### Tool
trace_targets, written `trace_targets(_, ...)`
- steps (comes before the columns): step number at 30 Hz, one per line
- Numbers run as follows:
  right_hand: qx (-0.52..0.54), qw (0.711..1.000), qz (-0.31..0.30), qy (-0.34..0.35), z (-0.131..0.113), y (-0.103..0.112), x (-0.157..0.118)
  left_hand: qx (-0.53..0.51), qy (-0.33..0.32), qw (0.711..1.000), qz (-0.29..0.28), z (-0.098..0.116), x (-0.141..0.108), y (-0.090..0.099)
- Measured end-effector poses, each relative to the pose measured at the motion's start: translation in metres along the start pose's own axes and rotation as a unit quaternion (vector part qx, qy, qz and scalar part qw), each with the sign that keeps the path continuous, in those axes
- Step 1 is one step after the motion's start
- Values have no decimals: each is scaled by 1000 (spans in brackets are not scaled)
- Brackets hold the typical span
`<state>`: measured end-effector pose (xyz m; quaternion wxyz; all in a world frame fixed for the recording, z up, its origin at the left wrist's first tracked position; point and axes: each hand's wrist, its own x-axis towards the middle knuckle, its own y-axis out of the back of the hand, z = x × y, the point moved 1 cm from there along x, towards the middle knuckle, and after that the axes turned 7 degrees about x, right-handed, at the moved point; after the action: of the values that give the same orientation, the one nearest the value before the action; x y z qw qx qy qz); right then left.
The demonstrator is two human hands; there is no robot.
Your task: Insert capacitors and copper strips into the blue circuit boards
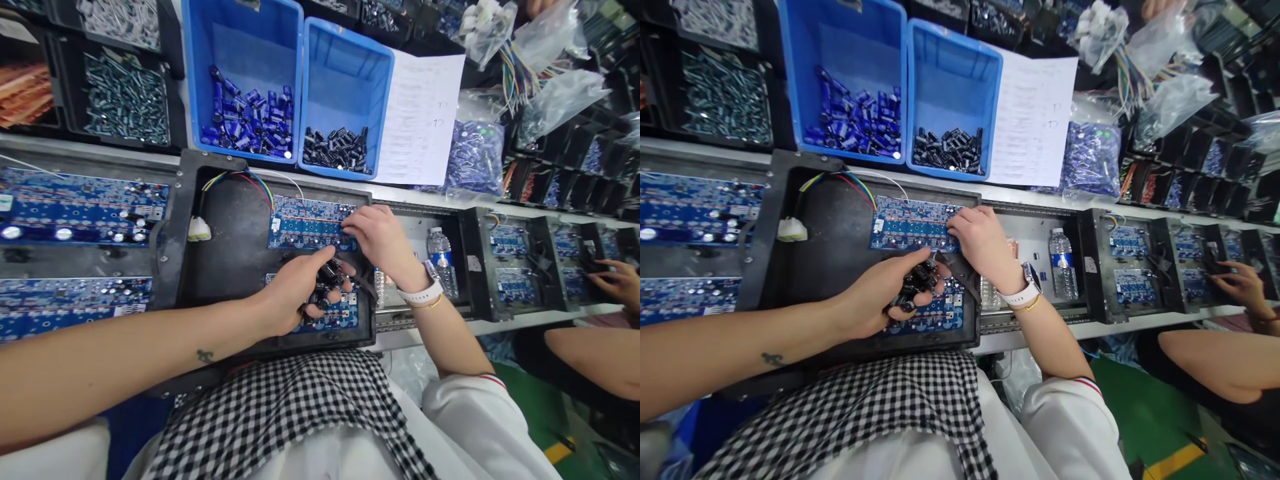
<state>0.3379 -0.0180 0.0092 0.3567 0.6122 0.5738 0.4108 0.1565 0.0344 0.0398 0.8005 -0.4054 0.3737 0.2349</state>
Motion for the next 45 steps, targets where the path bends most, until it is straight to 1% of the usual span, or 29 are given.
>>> trace_targets(2,-29,999,-11,33,-1,0,-2,4,-10,1000,-17,-1,-1,0)
trace_targets(4,-43,997,-27,54,-1,-1,-3,15,-22,999,-20,-1,-1,0)
trace_targets(7,-20,996,-51,67,1,0,-3,43,-36,998,-25,-2,-1,0)
trace_targets(9,16,997,-44,54,-2,6,-3,58,-50,996,-38,-3,-1,1)
trace_targets(11,91,996,-17,13,-11,16,-6,70,-60,994,-53,-3,-2,3)
trace_targets(12,148,989,-17,-10,-17,22,-8,78,-63,993,-60,-3,-2,3)
trace_targets(13,210,977,-29,-28,-23,28,-11,89,-66,991,-69,-3,-3,3)
trace_targets(15,321,943,-76,-45,-36,39,-18,111,-67,987,-92,-2,-4,3)
trace_targets(16,356,929,-90,-50,-41,42,-21,120,-64,985,-105,-2,-5,2)
trace_targets(17,374,922,-84,-55,-44,43,-24,126,-59,984,-115,-2,-6,1)
trace_targets(18,376,922,-63,-63,-45,43,-27,125,-51,983,-120,-2,-7,1)
trace_targets(20,329,941,-12,-83,-42,38,-31,112,-31,987,-108,-2,-9,-1)
trace_targets(22,215,971,22,-97,-35,29,-34,92,-9,993,-72,-3,-11,-2)
trace_targets(23,149,983,29,-100,-32,24,-35,84,1,995,-55,-4,-13,-3)
trace_targets(25,43,994,25,-98,-26,15,-36,76,15,996,-41,-6,-16,-4)
trace_targets(27,-7,996,17,-91,-22,7,-35,77,16,996,-48,-9,-20,-6)
trace_targets(30,-31,996,13,-83,-21,2,-34,81,20,995,-60,-13,-23,-8)
trace_targets(33,-39,996,19,-80,-23,1,-32,67,25,996,-59,-16,-23,-7)
trace_targets(37,-52,996,22,-70,-25,0,-33,50,8,998,-28,-16,-20,-5)
trace_targets(40,-70,997,16,-28,-25,0,-32,43,-5,999,-1,-15,-20,-5)
trace_targets(43,-92,995,-6,24,-26,2,-31,16,-25,1000,7,-13,-21,-6)
trace_targets(45,-75,997,7,31,-31,8,-33,-10,-28,1000,6,-12,-20,-7)
